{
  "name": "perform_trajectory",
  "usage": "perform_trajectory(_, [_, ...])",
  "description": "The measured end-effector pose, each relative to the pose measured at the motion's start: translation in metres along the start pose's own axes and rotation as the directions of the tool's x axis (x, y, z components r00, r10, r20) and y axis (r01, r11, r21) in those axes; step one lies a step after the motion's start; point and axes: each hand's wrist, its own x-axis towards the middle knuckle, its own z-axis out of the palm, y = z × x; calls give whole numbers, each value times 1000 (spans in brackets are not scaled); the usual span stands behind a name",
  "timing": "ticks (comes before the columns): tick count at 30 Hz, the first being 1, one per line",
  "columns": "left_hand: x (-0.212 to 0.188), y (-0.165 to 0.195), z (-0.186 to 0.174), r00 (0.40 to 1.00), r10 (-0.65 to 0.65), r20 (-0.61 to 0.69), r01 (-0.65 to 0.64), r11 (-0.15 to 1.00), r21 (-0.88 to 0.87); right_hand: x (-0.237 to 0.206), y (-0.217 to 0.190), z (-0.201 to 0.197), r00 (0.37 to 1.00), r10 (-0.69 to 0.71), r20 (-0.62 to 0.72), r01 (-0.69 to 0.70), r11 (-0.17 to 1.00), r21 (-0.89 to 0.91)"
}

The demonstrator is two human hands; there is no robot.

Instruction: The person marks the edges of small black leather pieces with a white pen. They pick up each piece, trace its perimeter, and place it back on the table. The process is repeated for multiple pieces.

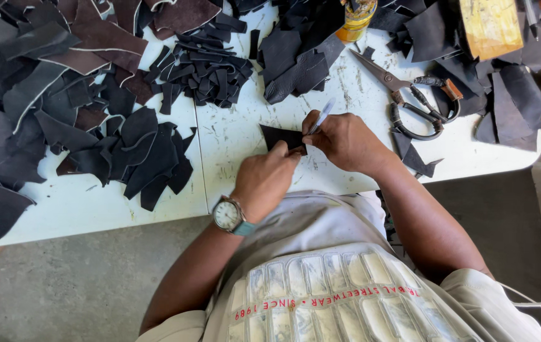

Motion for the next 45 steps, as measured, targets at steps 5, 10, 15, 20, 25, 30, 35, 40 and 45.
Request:
perform_trajectory(5, [0, -19, -18, 995, 89, -41, -92, 992, -86, -6, -3, 5, 999, -26, -27, 27, 999, 35])
perform_trajectory(10, [1, -19, -18, 999, 45, 22, -42, 994, -103, -9, -5, 8, 998, -17, -57, 21, 997, 71])
perform_trajectory(15, [3, -24, -17, 999, 52, 10, -49, 983, -175, -11, -2, 11, 993, -41, -108, 52, 993, 106])
perform_trajectory(20, [18, -38, -21, 997, 45, 68, -22, 952, -305, -21, -3, 11, 981, -137, -139, 161, 971, 175])
perform_trajectory(25, [40, -51, -28, 955, 21, 296, 100, 917, -387, -16, -13, 32, 986, -130, -108, 153, 958, 244])
perform_trajectory(30, [41, -53, -26, 948, 43, 314, 93, 910, -404, -15, -13, 37, 989, -105, -106, 119, 984, 132])
perform_trajectory(35, [44, -60, -18, 938, 12, 347, 128, 917, -377, -12, -15, 35, 982, -152, -113, 164, 981, 106])
perform_trajectory(40, [47, -61, -13, 944, 41, 327, 114, 890, -441, -13, -16, 28, 991, -107, -84, 109, 994, 10])
perform_trajectory(45, [49, -62, -14, 924, -20, 381, 164, 923, -349, -12, -21, 36, 982, -163, -94, 168, 985, 40])
